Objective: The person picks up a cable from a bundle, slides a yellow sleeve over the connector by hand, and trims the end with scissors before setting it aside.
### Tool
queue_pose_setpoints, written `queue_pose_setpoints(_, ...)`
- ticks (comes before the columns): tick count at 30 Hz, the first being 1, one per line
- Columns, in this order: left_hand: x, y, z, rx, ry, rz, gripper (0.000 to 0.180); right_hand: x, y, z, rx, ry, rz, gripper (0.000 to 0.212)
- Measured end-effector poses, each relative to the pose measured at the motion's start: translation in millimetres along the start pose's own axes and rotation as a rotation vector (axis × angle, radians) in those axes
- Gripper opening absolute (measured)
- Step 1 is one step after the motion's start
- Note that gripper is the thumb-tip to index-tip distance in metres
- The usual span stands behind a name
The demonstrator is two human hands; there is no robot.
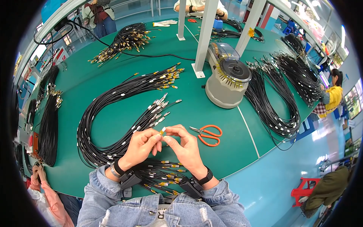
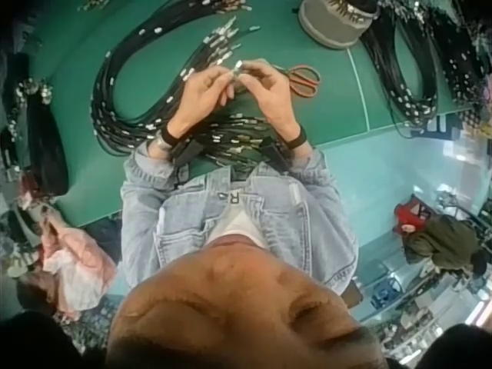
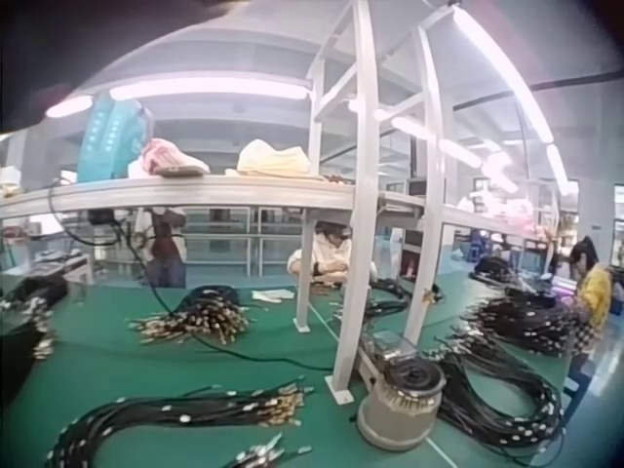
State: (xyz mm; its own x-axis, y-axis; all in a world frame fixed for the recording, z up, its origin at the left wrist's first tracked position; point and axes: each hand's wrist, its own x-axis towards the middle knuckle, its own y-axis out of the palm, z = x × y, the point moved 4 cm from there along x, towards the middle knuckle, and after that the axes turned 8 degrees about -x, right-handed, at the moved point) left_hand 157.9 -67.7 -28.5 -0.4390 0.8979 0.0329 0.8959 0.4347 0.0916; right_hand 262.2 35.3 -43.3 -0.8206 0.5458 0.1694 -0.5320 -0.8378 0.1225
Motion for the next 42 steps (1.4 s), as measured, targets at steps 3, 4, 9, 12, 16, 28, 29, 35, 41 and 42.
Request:
queue_pose_setpoints(3, 0, 2, -1, 0.012, 0.011, 0.001, 0.018, -1, 0, -1, 0.017, 0.006, -0.005, 0.023)
queue_pose_setpoints(4, -1, 2, -2, 0.051, 0.025, -0.009, 0.018, -1, 0, -2, 0.017, 0.006, -0.005, 0.023)
queue_pose_setpoints(9, -2, 4, -3, 0.165, 0.052, -0.009, 0.017, -1, -1, -1, -0.057, -0.037, -0.034, 0.017)
queue_pose_setpoints(12, -2, 4, -4, 0.184, 0.042, 0.023, 0.018, -1, 0, -2, -0.034, -0.017, -0.032, 0.015)
queue_pose_setpoints(16, 0, 3, -3, 0.118, -0.015, 0.103, 0.021, 0, 1, -1, 0.086, 0.052, -0.031, 0.014)
queue_pose_setpoints(28, 0, -2, 8, -0.382, -0.356, 0.409, 0.031, -1, 1, -12, 0.189, 0.005, 0.118, 0.011)
queue_pose_setpoints(29, 0, -3, 10, -0.417, -0.363, 0.418, 0.032, 0, 2, -12, 0.189, 0.017, 0.122, 0.012)
queue_pose_setpoints(35, 2, -4, 8, -0.464, -0.324, 0.397, 0.029, -2, 3, -11, 0.307, 0.209, 0.048, 0.020)
queue_pose_setpoints(41, 2, 3, 4, -0.124, -0.133, 0.131, 0.018, -3, 2, -14, 0.339, 0.184, -0.020, 0.024)
queue_pose_setpoints(42, 2, 2, 3, -0.083, -0.102, 0.083, 0.015, -4, 2, -13, 0.347, 0.180, -0.039, 0.023)
